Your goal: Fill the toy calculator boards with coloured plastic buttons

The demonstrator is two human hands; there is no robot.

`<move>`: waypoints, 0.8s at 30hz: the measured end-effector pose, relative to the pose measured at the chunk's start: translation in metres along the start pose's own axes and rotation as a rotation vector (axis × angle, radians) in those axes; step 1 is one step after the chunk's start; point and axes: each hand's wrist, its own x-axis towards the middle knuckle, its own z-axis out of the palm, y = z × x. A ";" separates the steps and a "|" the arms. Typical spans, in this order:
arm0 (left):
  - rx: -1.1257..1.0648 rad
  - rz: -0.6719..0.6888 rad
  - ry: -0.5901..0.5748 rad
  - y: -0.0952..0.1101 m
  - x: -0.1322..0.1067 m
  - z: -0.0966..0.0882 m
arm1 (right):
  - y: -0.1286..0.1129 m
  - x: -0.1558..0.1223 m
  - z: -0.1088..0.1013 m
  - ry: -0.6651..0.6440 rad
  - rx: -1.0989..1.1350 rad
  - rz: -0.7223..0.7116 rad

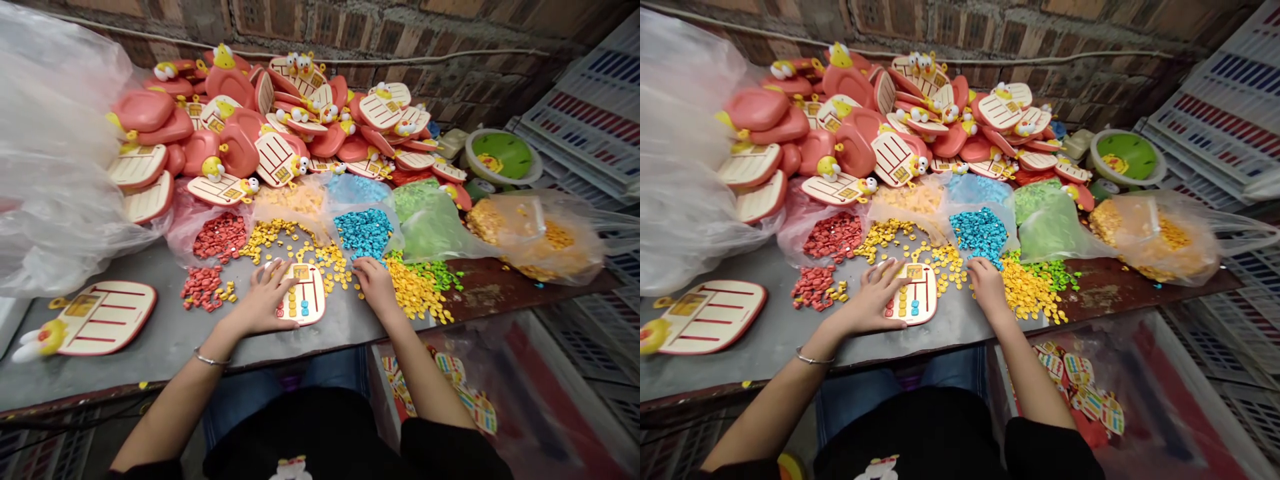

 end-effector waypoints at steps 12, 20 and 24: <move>0.047 -0.018 -0.004 -0.006 -0.002 -0.002 | -0.051 0.037 0.049 -0.195 0.082 -0.240; 0.046 -0.021 0.031 -0.004 0.000 -0.001 | -0.057 0.016 0.047 -0.251 0.316 -0.199; 0.040 -0.018 0.044 -0.005 0.000 -0.001 | -0.065 0.017 0.051 -0.314 0.401 -0.228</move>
